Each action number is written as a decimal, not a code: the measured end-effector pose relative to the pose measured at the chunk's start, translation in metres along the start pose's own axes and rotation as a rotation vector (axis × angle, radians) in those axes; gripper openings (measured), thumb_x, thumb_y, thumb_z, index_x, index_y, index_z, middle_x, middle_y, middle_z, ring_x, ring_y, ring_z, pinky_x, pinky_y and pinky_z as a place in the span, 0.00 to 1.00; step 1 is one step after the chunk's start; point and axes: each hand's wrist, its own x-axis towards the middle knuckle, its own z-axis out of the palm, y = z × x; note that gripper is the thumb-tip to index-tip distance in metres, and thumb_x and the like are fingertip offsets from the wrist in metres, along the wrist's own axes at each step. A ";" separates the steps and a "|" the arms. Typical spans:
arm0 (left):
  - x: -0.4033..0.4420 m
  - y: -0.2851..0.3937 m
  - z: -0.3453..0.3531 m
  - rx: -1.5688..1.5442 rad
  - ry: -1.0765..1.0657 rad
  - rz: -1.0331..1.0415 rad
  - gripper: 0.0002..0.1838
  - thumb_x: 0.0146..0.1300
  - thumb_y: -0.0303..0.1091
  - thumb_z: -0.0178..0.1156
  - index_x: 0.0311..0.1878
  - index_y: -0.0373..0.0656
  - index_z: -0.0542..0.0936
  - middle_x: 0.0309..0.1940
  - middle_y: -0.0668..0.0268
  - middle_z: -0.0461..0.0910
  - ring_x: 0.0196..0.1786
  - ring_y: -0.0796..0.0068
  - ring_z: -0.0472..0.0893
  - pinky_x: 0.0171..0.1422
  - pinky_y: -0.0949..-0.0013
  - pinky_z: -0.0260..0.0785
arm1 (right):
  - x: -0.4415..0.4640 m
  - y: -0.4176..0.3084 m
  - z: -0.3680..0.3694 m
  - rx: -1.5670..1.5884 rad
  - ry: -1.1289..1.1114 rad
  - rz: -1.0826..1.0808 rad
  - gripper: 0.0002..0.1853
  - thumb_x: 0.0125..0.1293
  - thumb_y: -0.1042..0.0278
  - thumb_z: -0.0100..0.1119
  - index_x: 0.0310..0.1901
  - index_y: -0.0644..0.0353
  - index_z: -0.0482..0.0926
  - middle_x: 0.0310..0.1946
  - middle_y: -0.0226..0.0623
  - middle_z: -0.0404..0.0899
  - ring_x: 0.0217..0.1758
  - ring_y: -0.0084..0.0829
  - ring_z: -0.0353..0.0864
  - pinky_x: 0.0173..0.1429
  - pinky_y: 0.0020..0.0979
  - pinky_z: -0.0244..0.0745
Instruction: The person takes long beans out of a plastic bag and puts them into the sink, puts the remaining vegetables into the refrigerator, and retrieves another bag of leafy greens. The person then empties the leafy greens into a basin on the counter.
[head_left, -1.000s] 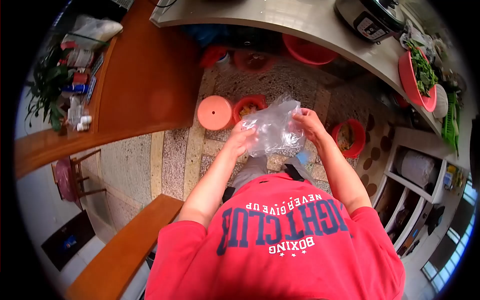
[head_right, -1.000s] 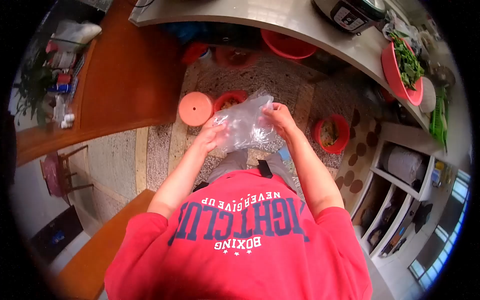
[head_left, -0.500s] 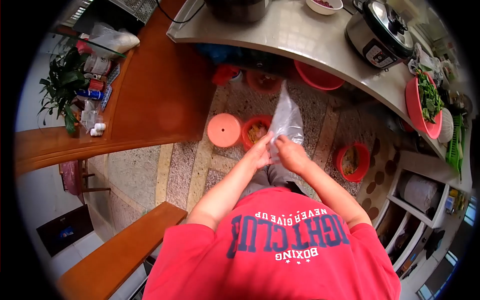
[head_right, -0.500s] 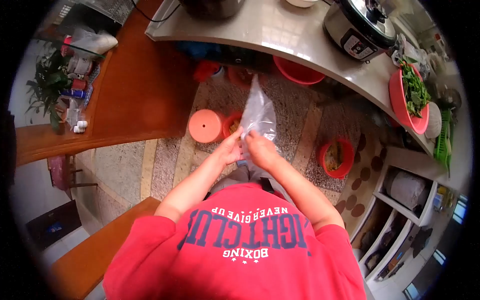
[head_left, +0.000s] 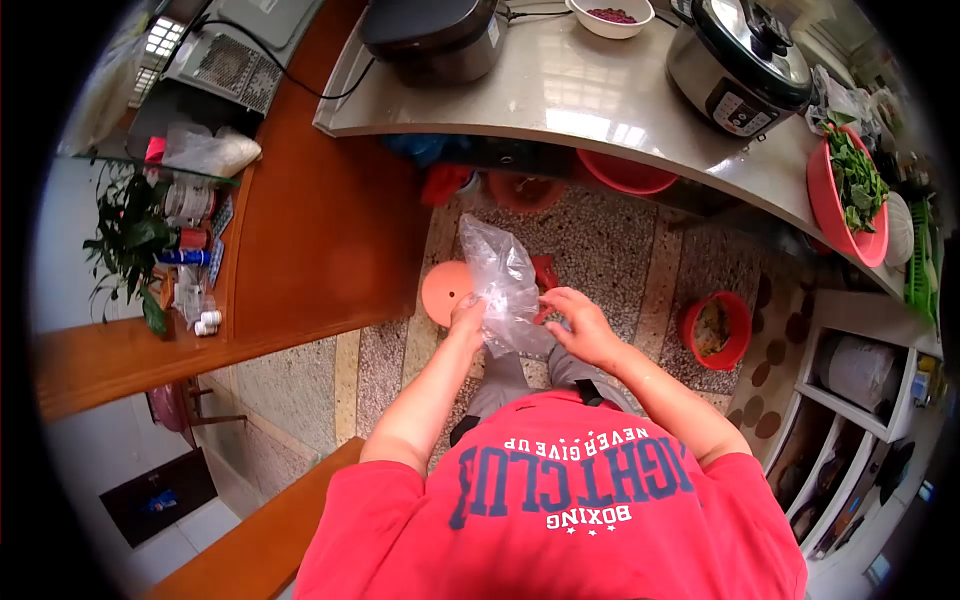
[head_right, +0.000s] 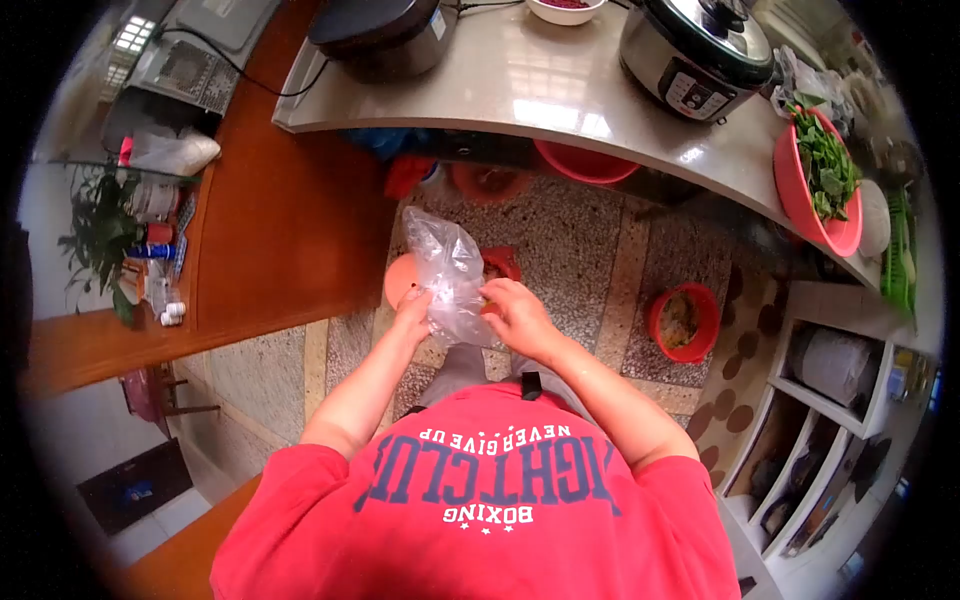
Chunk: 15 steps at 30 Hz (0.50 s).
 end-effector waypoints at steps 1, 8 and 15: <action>0.012 0.003 -0.009 0.032 0.002 0.018 0.12 0.65 0.23 0.52 0.51 0.38 0.75 0.38 0.62 0.81 0.36 0.68 0.82 0.38 0.64 0.77 | -0.001 0.005 -0.005 0.055 0.012 0.071 0.22 0.54 0.77 0.62 0.53 0.61 0.76 0.51 0.46 0.74 0.55 0.46 0.75 0.58 0.37 0.72; 0.045 0.075 -0.034 0.207 0.115 0.032 0.13 0.63 0.23 0.56 0.51 0.36 0.77 0.39 0.61 0.81 0.38 0.69 0.81 0.41 0.65 0.75 | -0.044 0.066 0.010 0.053 0.339 0.506 0.11 0.57 0.79 0.56 0.43 0.64 0.80 0.41 0.44 0.80 0.43 0.38 0.82 0.47 0.32 0.77; 0.167 0.156 -0.104 0.261 0.188 0.166 0.14 0.61 0.21 0.56 0.51 0.34 0.77 0.41 0.59 0.81 0.40 0.68 0.81 0.45 0.64 0.75 | -0.091 0.088 0.051 0.241 0.421 0.916 0.10 0.65 0.75 0.54 0.46 0.63 0.78 0.39 0.33 0.80 0.35 0.25 0.81 0.37 0.26 0.75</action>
